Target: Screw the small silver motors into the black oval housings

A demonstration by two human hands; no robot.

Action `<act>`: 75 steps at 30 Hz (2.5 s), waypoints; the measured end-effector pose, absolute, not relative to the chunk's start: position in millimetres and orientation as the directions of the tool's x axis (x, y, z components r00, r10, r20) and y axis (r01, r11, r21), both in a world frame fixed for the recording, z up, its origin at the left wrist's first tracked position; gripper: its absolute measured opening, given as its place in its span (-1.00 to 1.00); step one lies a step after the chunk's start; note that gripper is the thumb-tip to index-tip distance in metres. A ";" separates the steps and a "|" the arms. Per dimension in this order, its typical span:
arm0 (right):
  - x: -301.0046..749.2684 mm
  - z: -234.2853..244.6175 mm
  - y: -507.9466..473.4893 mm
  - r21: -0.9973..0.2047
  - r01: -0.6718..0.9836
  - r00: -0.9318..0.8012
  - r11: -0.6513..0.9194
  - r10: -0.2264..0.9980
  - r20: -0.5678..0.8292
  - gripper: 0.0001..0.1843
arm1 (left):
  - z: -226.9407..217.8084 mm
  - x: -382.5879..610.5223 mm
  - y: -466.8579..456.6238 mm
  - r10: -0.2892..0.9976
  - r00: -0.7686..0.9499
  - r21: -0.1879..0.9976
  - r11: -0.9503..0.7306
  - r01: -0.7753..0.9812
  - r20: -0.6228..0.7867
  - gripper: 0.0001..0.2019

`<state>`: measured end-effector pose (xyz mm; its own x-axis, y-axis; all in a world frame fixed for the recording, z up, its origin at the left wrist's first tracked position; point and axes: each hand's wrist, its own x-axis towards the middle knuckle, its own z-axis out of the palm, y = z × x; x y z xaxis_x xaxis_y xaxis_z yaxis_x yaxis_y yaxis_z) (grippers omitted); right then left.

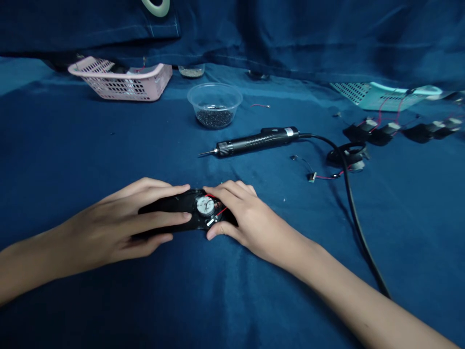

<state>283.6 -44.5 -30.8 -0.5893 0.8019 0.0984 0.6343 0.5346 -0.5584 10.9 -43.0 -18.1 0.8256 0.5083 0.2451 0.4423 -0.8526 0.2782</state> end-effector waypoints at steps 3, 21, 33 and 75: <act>285.4 -31.7 -44.0 -0.556 0.625 -0.606 0.549 0.790 0.099 -0.26 | -19.3 9.1 -42.7 0.510 0.826 0.272 -0.852 0.447 0.240 -0.65; 288.8 -32.8 -44.3 -0.579 0.618 -0.620 0.532 0.782 0.056 -0.25 | -22.0 7.2 -43.1 0.479 0.836 0.195 -0.876 0.440 0.268 -0.65; 288.3 -33.7 -43.1 -0.556 0.613 -0.632 0.561 0.771 0.082 -0.27 | -19.7 7.8 -41.0 0.438 0.844 0.154 -0.899 0.411 0.308 -0.64; 287.4 -33.4 -43.6 -0.551 0.631 -0.620 0.547 0.782 0.067 -0.24 | -14.9 9.5 -47.7 0.417 0.857 0.097 -0.908 0.407 0.304 -0.69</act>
<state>287.4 -43.6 -33.4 -0.6198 0.7819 0.0667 0.6307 0.5468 -0.5507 9.5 -47.7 -14.9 0.8569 0.4166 0.3037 0.4072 -0.9082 0.0968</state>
